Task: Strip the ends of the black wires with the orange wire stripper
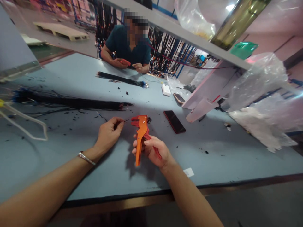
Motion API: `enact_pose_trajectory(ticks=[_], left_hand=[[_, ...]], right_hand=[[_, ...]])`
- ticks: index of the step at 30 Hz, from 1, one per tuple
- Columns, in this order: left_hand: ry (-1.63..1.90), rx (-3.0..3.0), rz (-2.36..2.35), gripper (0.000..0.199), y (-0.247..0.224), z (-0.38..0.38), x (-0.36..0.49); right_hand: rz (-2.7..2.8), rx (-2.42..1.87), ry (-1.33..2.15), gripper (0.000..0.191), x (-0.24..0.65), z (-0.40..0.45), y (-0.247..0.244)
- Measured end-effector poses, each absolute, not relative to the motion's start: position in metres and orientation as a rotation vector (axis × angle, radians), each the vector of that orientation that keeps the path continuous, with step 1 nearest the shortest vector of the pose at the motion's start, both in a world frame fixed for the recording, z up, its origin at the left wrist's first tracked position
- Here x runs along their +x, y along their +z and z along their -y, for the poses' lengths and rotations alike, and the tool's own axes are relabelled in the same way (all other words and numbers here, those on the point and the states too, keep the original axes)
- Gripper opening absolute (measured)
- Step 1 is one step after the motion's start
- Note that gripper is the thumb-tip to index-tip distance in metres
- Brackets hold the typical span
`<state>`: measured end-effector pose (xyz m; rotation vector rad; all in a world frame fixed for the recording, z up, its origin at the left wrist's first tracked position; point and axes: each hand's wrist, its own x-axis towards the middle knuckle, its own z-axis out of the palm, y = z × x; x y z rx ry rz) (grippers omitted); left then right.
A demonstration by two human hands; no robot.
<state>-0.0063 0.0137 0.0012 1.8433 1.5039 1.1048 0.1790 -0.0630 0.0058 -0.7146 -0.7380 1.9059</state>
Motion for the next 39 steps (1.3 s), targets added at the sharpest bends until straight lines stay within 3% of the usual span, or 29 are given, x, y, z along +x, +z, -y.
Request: enact_pose_trajectory(ticks=[39], left_hand=[[1.179,1.831,-1.332,0.028,-0.0055,-0.0125,-0.0055]], right_hand=[[0.848,-0.805,1.914,0.036,0.181,0.0643,0.0068]])
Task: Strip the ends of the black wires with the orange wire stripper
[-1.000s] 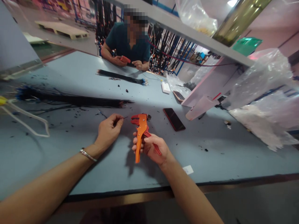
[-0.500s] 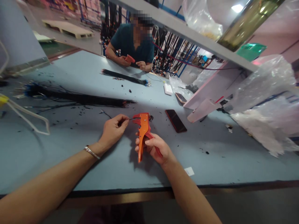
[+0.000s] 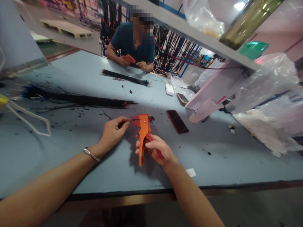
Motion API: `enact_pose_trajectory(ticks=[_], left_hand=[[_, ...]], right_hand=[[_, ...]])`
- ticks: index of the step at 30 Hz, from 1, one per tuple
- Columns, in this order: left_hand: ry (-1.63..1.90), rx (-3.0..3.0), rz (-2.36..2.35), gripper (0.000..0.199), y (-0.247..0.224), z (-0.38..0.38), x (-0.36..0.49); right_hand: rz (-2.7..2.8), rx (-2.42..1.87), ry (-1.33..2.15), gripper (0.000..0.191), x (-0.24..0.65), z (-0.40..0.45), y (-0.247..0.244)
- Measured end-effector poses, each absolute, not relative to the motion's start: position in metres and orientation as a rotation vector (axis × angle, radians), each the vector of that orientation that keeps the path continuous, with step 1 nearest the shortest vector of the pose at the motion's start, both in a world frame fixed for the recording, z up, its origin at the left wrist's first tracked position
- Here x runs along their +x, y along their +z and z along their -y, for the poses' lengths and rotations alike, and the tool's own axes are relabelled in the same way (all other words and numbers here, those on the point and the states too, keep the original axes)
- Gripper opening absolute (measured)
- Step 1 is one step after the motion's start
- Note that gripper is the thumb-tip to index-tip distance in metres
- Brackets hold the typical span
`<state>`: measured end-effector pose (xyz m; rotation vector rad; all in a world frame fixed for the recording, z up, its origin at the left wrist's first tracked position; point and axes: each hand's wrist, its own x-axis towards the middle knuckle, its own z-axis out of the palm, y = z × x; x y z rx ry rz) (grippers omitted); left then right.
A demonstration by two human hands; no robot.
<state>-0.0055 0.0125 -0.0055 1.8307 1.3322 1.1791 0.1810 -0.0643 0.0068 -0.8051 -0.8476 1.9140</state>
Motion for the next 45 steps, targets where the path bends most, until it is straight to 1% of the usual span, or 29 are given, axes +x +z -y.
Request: enact_pose_trajectory(ticks=[12,25,31,35,45], left_hand=[[1.195,1.835,-1.239,0.027,-0.005,-0.014,-0.006],[1.225,1.739,-1.192,0.024,0.002,-0.011,-0.006],[1.251,1.729,-1.182,0.026,0.006,-0.007,-0.005],[1.266,1.721,-1.163,0.023,0.006,-0.007,-0.006],[1.266,1.686,-1.102,0.021,0.006,-0.008,-0.006]], right_hand=[[0.872,-0.844,1.913,0.038,0.182,0.065,0.008],[1.107,-0.883,1.762,0.028,0.181,0.065,0.003],[1.199,-0.869,1.717,0.033,0.181,0.066,0.006],[1.249,-0.872,1.699,0.031,0.182,0.066,0.011],[1.269,-0.864,1.729,0.035,0.185,0.065,0.009]])
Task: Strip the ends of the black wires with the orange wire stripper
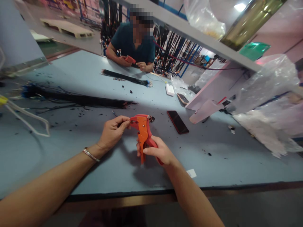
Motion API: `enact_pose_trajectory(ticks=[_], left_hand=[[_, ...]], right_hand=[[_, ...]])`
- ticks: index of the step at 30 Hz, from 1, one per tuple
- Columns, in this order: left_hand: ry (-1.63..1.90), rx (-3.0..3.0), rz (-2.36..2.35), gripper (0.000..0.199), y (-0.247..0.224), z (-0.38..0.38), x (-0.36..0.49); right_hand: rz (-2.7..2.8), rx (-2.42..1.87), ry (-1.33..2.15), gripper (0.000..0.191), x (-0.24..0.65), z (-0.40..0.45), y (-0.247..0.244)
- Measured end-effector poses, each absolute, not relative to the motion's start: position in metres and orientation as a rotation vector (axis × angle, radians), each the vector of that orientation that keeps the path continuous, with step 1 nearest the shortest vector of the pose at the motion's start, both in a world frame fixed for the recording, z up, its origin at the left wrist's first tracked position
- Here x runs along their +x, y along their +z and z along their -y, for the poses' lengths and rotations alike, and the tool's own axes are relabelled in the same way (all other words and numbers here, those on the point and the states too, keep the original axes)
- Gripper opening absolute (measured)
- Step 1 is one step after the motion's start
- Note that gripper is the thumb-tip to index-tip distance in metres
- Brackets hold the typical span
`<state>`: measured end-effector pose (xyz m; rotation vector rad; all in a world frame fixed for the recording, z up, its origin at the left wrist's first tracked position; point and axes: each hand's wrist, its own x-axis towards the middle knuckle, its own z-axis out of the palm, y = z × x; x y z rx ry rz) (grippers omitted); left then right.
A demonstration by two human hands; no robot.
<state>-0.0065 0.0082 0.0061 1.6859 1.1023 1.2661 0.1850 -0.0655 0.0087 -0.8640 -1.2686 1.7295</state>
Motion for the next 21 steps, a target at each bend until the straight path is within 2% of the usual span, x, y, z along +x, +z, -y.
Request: enact_pose_trajectory(ticks=[10,21], left_hand=[[1.233,1.783,-1.122,0.026,0.01,-0.0047,-0.0063],[1.141,1.477,-1.046,0.023,0.0075,-0.007,-0.0029]], right_hand=[[1.218,-0.875,1.716,0.034,0.1859,0.0639,0.0074],[1.219,-0.888,1.72,0.033,0.1874,0.0638,0.0067]])
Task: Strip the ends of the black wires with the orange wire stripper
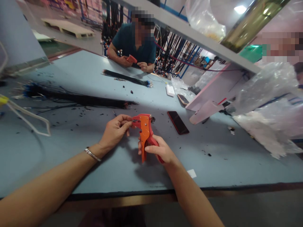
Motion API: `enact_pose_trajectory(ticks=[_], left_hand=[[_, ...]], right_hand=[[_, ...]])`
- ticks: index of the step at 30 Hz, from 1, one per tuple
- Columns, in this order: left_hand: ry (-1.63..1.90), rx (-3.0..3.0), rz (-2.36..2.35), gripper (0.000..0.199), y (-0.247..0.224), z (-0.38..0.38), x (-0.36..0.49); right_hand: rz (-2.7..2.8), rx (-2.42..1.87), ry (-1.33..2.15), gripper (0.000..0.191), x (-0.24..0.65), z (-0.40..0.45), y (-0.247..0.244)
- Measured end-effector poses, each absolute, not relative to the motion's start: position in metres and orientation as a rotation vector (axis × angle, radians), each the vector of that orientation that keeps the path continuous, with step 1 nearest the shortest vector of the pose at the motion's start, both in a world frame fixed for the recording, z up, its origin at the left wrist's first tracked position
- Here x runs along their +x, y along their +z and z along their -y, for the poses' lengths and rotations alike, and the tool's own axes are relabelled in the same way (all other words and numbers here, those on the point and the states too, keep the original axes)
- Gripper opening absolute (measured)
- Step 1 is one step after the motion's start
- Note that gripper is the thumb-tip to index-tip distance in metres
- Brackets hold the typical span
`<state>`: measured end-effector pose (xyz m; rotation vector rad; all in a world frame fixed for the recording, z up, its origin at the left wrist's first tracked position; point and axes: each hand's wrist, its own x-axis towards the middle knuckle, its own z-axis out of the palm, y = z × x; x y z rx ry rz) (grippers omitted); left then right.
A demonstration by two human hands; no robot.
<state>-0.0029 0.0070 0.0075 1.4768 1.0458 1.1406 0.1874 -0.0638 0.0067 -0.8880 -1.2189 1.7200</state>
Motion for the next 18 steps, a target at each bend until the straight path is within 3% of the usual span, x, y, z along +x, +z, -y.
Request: enact_pose_trajectory(ticks=[18], left_hand=[[1.205,1.566,-1.027,0.019,0.0032,-0.0111,-0.0032]], right_hand=[[1.268,-0.892,1.703,0.032,0.1855,0.0641,0.0084]])
